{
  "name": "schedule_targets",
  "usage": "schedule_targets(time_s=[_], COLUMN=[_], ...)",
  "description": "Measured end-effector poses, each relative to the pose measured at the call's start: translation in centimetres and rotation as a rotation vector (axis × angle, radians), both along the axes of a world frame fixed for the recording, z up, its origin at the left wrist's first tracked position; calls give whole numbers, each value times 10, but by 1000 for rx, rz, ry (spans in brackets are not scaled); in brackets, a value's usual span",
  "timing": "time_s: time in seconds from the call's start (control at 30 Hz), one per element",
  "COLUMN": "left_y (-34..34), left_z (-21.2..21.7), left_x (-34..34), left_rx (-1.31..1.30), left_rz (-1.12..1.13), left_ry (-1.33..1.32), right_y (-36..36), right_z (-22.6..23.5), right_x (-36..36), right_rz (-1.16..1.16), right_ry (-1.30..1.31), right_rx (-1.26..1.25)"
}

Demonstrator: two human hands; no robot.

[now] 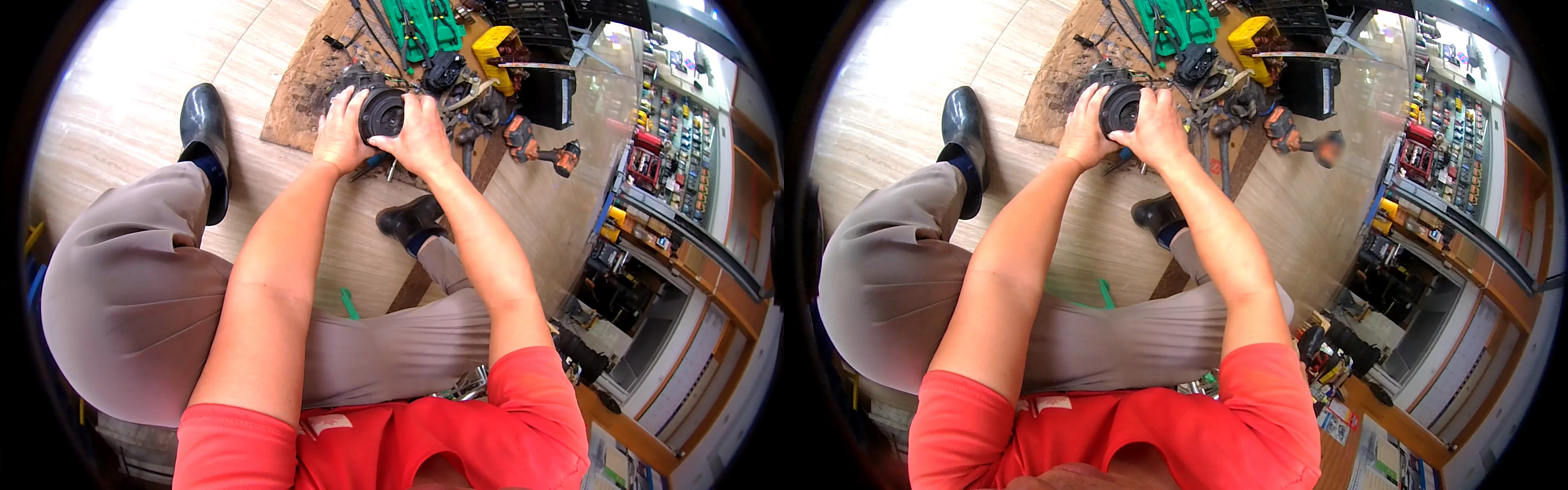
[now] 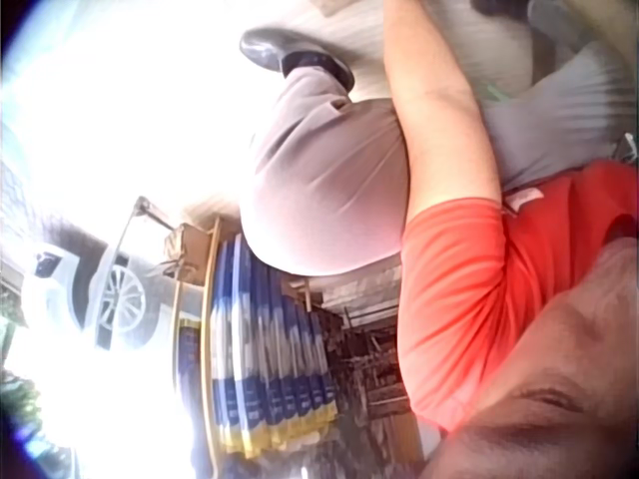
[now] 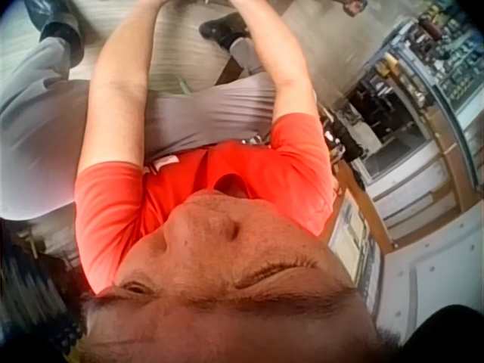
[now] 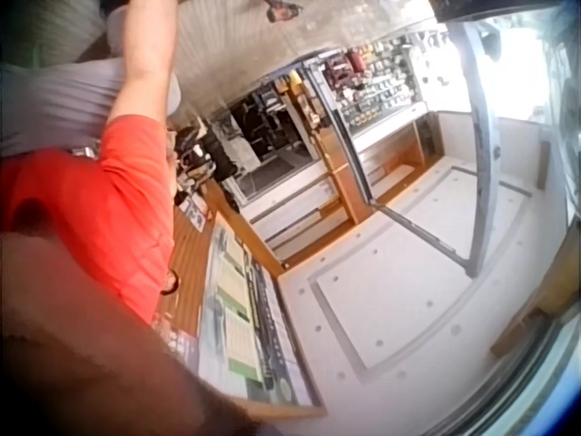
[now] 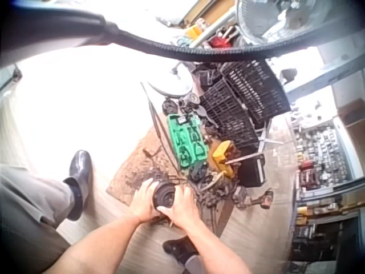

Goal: The person disassembles a small electric motor or compressor by using a screwdriver to remove screws from the casing and then pulling the components apart.

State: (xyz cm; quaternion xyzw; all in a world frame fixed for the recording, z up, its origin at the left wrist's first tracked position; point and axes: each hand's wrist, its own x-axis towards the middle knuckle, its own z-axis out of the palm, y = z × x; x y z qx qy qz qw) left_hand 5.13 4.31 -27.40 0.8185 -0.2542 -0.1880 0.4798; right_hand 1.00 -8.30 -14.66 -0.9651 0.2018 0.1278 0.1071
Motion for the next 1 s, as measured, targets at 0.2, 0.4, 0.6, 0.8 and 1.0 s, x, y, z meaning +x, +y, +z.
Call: schedule_targets(time_s=[0.2,0.4,0.6,0.8,1.0], left_y=[0,0,1,0,1], left_z=[4,1,-1,7,1], left_x=[0,1,2,2,2], left_rx=[43,16,-11,55,-29], left_rz=[-19,-31,-16,-38,-18], left_ry=[30,90,83,36,78], right_y=[1,2,2,6,-4], right_z=[0,0,4,0,4], right_x=[0,0,2,0,3], right_rz=[-6,-26,-6,-88,35], right_ry=[-5,-24,-1,-8,29], right_rx=[-6,10,16,-5,-6])
